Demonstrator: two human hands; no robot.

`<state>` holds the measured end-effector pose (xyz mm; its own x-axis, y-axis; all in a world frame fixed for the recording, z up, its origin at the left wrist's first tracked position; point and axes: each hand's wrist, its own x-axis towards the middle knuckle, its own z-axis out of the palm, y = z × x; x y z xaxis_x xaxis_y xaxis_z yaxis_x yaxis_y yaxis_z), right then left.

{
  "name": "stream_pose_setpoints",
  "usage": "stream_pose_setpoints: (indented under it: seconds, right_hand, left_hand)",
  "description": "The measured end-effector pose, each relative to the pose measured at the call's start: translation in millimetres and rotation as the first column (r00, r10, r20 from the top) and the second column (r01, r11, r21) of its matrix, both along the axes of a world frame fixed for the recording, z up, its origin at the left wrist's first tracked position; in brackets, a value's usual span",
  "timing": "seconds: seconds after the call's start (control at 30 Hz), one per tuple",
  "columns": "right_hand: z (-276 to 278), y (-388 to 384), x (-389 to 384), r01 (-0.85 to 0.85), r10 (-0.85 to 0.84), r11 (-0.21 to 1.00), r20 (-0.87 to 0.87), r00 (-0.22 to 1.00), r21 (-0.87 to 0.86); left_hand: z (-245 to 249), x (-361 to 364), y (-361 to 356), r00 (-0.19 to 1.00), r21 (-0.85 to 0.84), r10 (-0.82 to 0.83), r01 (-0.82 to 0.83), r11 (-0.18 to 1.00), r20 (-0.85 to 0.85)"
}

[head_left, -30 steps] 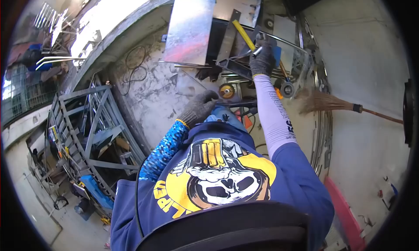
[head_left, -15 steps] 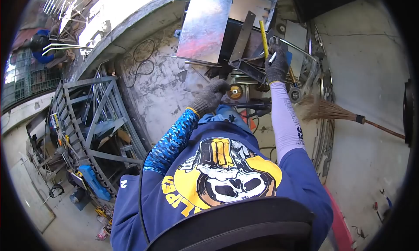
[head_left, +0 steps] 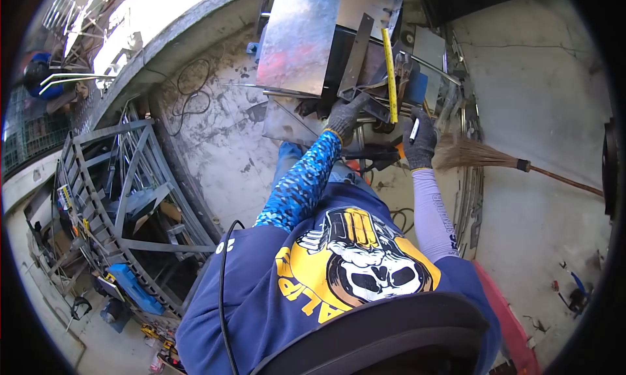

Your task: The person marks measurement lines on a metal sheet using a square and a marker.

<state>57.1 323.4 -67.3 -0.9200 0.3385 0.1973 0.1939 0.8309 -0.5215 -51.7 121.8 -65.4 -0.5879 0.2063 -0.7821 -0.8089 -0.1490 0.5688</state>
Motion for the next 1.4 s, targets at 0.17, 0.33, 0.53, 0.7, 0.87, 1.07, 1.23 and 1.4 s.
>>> stream_pose_setpoints:
  seconds: [0.17,0.33,0.53,0.7,0.87,1.07,1.23,1.4]
  right_hand:
    - [2,9,-1,-0.026,0.026,1.0,-0.024,0.999,0.001]
    - [-5,5,-8,-0.017,0.019,0.999,0.04,0.999,-0.031]
    - [-13,-5,-27,0.007,0.0,0.994,0.071,0.997,-0.105]
    - [-9,-7,-39,-0.016,0.021,0.988,0.025,0.999,-0.156]
    - [-1,-6,-52,-0.01,0.004,0.984,-0.033,0.999,-0.176]
    - [19,-23,-79,-0.037,0.019,0.966,-0.072,0.997,-0.257]
    - [52,-47,-97,-0.159,0.12,0.967,-0.195,0.973,-0.199]
    - [61,-51,-109,-0.183,0.143,0.965,-0.208,0.968,-0.19]
  left_hand:
    - [-41,-4,5,0.972,-0.037,-0.01,0.001,0.999,-0.234]
    - [-38,-1,-11,0.929,-0.156,-0.129,0.078,0.985,-0.348]
    - [-9,15,-51,0.9,-0.115,-0.119,0.077,0.99,-0.419]
    - [43,17,-95,0.944,-0.041,-0.147,0.141,0.989,-0.294]
    - [127,-18,-151,0.875,0.083,0.13,-0.103,0.991,-0.466]
    - [158,-87,-216,0.653,0.014,0.08,-0.107,0.994,-0.753]
    - [122,-62,-207,0.789,0.193,0.254,-0.174,0.966,-0.559]
    - [51,18,-160,0.927,0.081,0.166,-0.147,0.986,-0.336]
